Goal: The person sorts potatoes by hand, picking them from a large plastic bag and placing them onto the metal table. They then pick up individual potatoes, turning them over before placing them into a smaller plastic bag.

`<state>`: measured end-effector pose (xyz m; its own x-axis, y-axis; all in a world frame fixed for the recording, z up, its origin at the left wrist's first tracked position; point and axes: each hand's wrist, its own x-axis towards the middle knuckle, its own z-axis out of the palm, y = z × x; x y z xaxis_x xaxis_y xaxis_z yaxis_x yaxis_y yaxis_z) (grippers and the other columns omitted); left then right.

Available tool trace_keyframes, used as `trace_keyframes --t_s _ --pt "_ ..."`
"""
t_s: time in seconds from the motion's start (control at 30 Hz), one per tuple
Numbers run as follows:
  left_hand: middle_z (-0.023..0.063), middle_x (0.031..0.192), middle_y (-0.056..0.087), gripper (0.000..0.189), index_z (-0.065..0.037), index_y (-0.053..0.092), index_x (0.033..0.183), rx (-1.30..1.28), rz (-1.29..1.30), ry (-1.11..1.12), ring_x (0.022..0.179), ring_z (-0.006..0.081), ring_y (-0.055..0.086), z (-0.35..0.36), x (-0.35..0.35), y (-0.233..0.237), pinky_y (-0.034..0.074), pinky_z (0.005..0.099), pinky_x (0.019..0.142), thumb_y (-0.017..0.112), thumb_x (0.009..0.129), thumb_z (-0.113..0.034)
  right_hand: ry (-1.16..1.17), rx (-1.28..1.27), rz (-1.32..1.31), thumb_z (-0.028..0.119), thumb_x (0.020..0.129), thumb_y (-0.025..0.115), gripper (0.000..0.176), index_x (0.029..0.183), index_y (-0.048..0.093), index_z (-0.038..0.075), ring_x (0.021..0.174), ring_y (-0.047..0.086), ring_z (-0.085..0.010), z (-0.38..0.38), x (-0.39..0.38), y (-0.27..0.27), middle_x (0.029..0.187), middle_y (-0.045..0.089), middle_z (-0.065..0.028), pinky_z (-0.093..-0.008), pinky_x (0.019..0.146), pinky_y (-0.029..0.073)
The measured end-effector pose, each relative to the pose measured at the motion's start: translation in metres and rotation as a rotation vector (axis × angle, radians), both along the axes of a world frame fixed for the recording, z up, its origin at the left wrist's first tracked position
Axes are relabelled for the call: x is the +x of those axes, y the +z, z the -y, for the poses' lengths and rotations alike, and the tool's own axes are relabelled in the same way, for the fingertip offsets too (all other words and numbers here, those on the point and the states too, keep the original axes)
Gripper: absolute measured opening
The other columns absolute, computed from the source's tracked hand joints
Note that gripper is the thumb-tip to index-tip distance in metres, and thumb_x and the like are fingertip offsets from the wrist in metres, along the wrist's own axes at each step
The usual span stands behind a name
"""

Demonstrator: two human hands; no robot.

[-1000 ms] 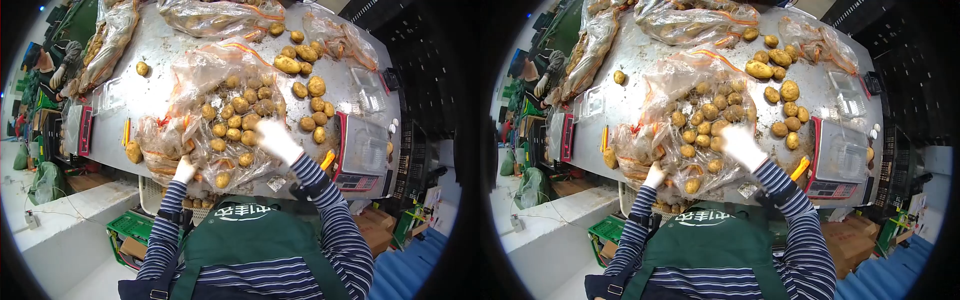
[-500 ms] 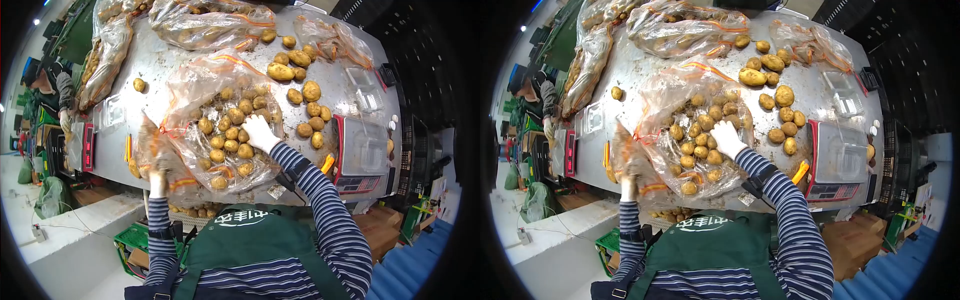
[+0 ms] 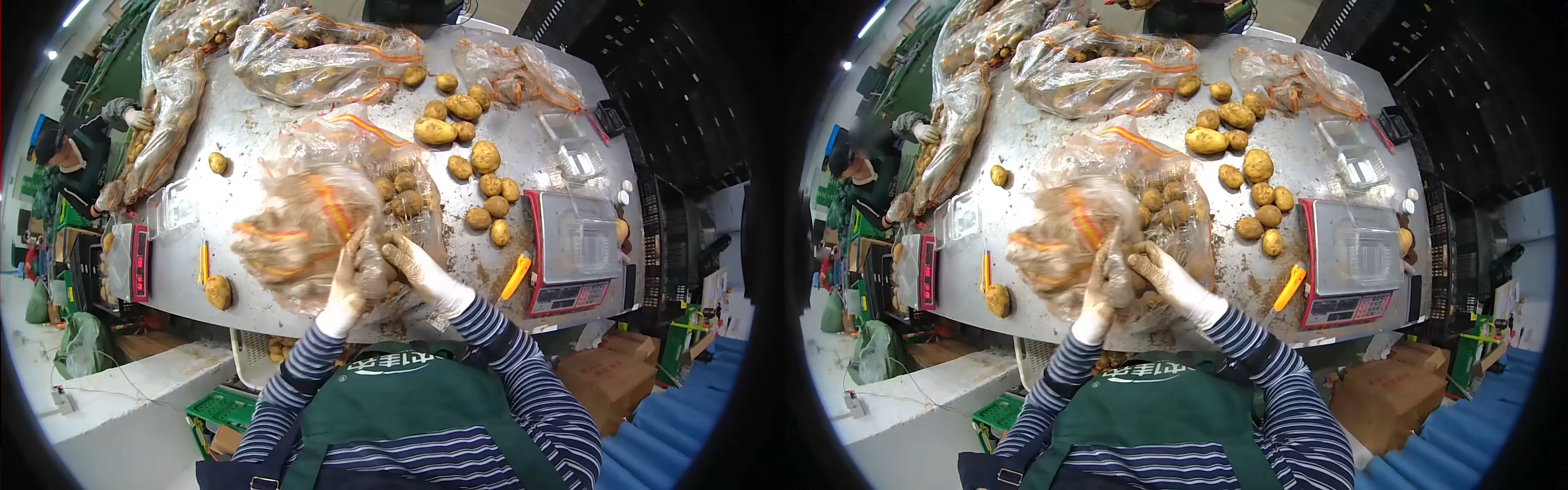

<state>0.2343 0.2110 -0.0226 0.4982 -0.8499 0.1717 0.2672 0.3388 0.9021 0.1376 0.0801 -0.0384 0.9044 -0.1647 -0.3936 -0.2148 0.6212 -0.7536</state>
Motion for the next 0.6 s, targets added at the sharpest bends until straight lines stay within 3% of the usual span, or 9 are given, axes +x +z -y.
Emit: trace_keyframes --t_s 0.07,0.2,0.33,0.4,0.43,0.47,0.53,0.57,0.6 --pt "0.0118 0.131 0.046 0.065 -0.003 0.036 0.137 0.216 0.044 0.020 0.120 0.0214 0.047 0.007 -0.008 0.012 0.039 0.0337 0.101 0.069 0.082 -0.016 -0.144 -0.032 0.069 0.032 0.097 0.054 0.039 0.124 0.046 0.004 0.106 0.051 -0.0114 -0.020 0.001 -0.008 0.117 0.055 -0.0074 -0.0275 0.088 0.045" --pt "0.0088 0.123 0.049 0.058 -0.005 0.039 0.131 0.372 0.329 0.175 0.113 0.0180 0.050 -0.002 -0.016 -0.004 0.041 0.0313 0.098 0.067 0.080 -0.005 -0.204 -0.100 0.211 0.035 0.098 0.051 0.056 0.135 0.036 -0.004 0.122 0.044 -0.0176 -0.027 -0.006 0.013 0.130 0.049 -0.0122 -0.0297 0.104 0.034" --pt "0.0079 0.115 0.054 0.053 -0.004 0.039 0.131 0.280 -0.055 0.288 0.104 0.0152 0.055 -0.014 -0.017 0.020 0.045 0.0280 0.091 0.065 0.085 -0.008 0.053 -0.176 0.183 0.039 0.093 0.058 0.078 0.143 0.021 -0.009 0.134 0.033 -0.0217 -0.015 -0.015 0.029 0.143 0.036 -0.0176 -0.0312 0.109 0.029" --pt "0.0087 0.112 0.056 0.057 -0.001 0.033 0.136 -0.039 -0.306 0.304 0.099 0.0166 0.058 -0.025 -0.019 0.019 0.050 0.0292 0.085 0.063 0.088 -0.010 0.200 -0.455 0.275 0.034 0.090 0.064 0.077 0.142 0.025 -0.008 0.132 0.036 -0.0212 -0.015 -0.014 0.032 0.140 0.040 -0.0181 -0.0329 0.108 0.031" --pt "0.0118 0.107 0.059 0.066 0.004 0.026 0.139 0.166 -0.465 0.325 0.094 0.0189 0.061 -0.034 -0.010 -0.006 0.053 0.0311 0.081 0.062 0.089 -0.017 0.198 -0.544 0.285 0.026 0.087 0.067 0.072 0.141 0.031 -0.004 0.123 0.046 -0.0251 -0.016 -0.013 0.040 0.130 0.050 -0.0155 -0.0358 0.104 0.035" --pt "0.0118 0.107 0.059 0.066 0.004 0.026 0.139 0.174 -0.463 0.328 0.094 0.0189 0.061 -0.033 -0.008 -0.005 0.053 0.0311 0.081 0.062 0.089 -0.017 0.197 -0.536 0.287 0.026 0.087 0.067 0.072 0.141 0.031 -0.004 0.123 0.046 -0.0251 -0.018 -0.012 0.048 0.130 0.050 -0.0155 -0.0358 0.104 0.035" --pt "0.0142 0.102 0.061 0.069 0.006 0.025 0.139 0.256 0.417 0.535 0.090 0.0210 0.061 -0.024 -0.002 -0.004 0.053 0.0309 0.081 0.062 0.089 -0.025 0.250 -1.036 0.221 0.029 0.083 0.070 0.067 0.133 0.039 -0.003 0.117 0.053 -0.0345 -0.022 -0.012 0.057 0.126 0.053 -0.0221 -0.0398 0.099 0.043" --pt "0.0162 0.101 0.062 0.072 0.007 0.026 0.138 0.386 0.483 0.549 0.094 0.0231 0.061 -0.021 0.003 0.000 0.052 0.0325 0.084 0.063 0.088 -0.028 0.206 -1.033 0.219 0.027 0.079 0.073 0.066 0.131 0.043 -0.001 0.112 0.054 -0.0395 -0.019 -0.009 0.054 0.121 0.055 -0.0234 -0.0413 0.096 0.045" --pt "0.0172 0.107 0.061 0.069 0.006 0.025 0.139 0.395 0.325 0.420 0.098 0.0247 0.061 -0.021 0.019 0.004 0.050 0.0344 0.089 0.059 0.090 -0.028 0.207 -1.036 0.219 0.027 0.079 0.073 0.066 0.131 0.043 -0.001 0.112 0.054 -0.0395 -0.019 -0.010 0.054 0.121 0.055 -0.0234 -0.0413 0.096 0.045"
